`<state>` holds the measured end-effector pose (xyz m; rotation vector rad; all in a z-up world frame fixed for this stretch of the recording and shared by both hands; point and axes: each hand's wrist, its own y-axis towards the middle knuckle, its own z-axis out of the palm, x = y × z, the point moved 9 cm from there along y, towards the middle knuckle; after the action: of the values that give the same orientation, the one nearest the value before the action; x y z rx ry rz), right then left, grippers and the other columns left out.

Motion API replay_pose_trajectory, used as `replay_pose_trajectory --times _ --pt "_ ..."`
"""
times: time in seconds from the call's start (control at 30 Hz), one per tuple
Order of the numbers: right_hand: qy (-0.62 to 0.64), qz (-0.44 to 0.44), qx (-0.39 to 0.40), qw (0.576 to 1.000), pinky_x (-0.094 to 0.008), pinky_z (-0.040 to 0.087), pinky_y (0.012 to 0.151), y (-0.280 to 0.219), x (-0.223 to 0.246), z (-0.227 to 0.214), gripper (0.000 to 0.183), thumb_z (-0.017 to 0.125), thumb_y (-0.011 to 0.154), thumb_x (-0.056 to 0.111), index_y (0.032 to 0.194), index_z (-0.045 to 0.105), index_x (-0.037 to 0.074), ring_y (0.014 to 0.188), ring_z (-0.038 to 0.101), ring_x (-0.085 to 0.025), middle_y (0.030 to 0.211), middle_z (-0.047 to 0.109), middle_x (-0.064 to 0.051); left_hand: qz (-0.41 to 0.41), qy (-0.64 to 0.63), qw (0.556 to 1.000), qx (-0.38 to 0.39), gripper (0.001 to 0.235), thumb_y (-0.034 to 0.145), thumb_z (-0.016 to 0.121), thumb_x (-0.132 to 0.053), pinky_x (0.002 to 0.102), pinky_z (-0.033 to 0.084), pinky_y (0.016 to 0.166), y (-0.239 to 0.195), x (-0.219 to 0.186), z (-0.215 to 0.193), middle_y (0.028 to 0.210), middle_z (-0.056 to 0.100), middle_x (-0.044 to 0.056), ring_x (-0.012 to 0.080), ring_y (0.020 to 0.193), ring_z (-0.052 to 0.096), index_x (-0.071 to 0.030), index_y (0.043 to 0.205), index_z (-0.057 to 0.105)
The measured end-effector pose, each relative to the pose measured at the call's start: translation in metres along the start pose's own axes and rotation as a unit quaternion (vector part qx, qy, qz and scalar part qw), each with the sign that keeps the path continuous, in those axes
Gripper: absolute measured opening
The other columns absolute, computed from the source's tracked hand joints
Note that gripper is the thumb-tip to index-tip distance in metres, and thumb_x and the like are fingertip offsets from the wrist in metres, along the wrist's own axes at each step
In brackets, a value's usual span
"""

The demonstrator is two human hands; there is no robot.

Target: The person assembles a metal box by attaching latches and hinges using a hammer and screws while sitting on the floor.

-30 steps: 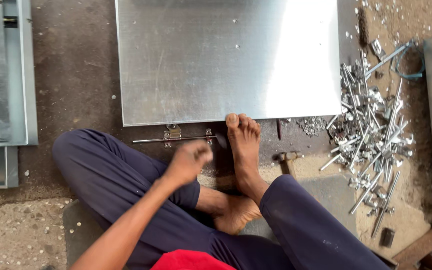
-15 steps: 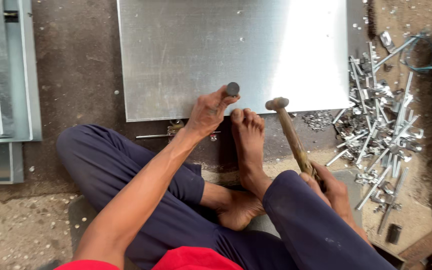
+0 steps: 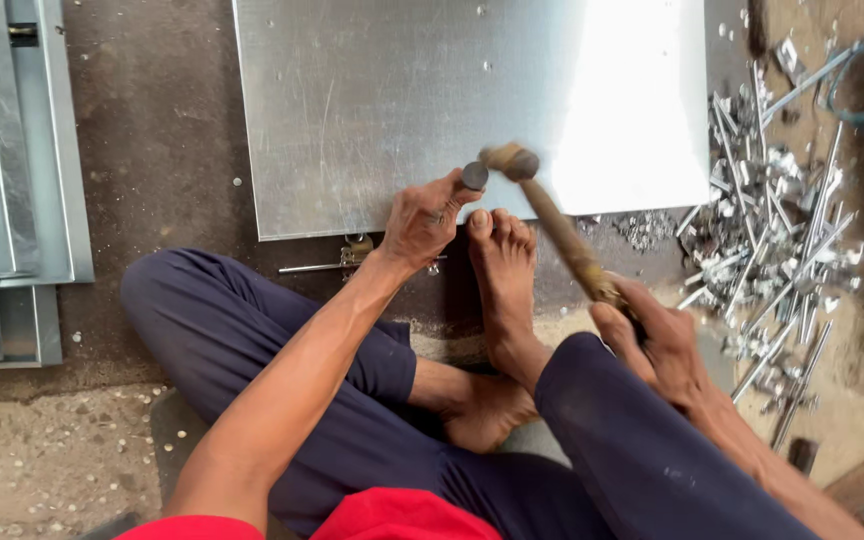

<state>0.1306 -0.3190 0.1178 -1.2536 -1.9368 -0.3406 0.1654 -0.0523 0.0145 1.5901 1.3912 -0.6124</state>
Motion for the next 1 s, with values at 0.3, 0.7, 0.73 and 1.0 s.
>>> replay_pose_trajectory --times 0.3,0.7,0.73,1.0 --pt "0.013 0.061 0.035 0.997 -0.026 0.035 0.034 -0.002 -0.04 0.019 0.034 0.054 0.1 0.029 0.119 0.063 0.002 0.039 0.045 -0.009 0.055 0.057 -0.001 -0.011 0.009 1.0 0.013 0.019 0.105 0.063 -0.024 0.033 0.051 0.049 -0.001 -0.001 0.003 0.072 0.069 0.006 0.0147 0.056 0.062 -0.009 0.114 0.069" --pt "0.026 -0.03 -0.066 0.997 -0.027 0.038 0.037 -0.014 -0.021 0.002 0.037 0.05 0.105 0.033 0.121 0.061 0.002 0.045 0.049 -0.005 0.06 0.056 0.003 -0.007 -0.133 0.987 -0.092 0.017 0.115 0.058 -0.023 0.029 0.062 0.068 0.008 0.004 -0.009 0.093 0.075 0.006 0.0139 0.083 0.076 -0.007 0.116 0.062" --pt "0.028 -0.04 -0.079 0.996 -0.027 0.038 0.037 -0.012 -0.022 0.0 0.037 0.049 0.104 0.035 0.118 0.062 0.003 0.043 0.048 -0.005 0.059 0.056 0.004 -0.001 -0.126 0.99 -0.059 0.017 0.112 0.058 -0.022 0.028 0.06 0.061 0.013 0.002 -0.002 0.093 0.076 0.006 0.0126 0.076 0.074 -0.007 0.116 0.063" --pt "0.009 0.013 -0.091 0.996 -0.03 0.033 0.035 -0.021 -0.009 -0.025 0.04 0.048 0.104 0.036 0.121 0.064 0.003 0.042 0.042 -0.009 0.056 0.049 0.002 0.019 -0.018 0.999 0.037 0.016 0.105 0.063 -0.023 0.028 0.052 0.047 0.014 -0.005 0.027 0.073 0.07 0.003 0.0104 0.057 0.064 -0.009 0.113 0.066"
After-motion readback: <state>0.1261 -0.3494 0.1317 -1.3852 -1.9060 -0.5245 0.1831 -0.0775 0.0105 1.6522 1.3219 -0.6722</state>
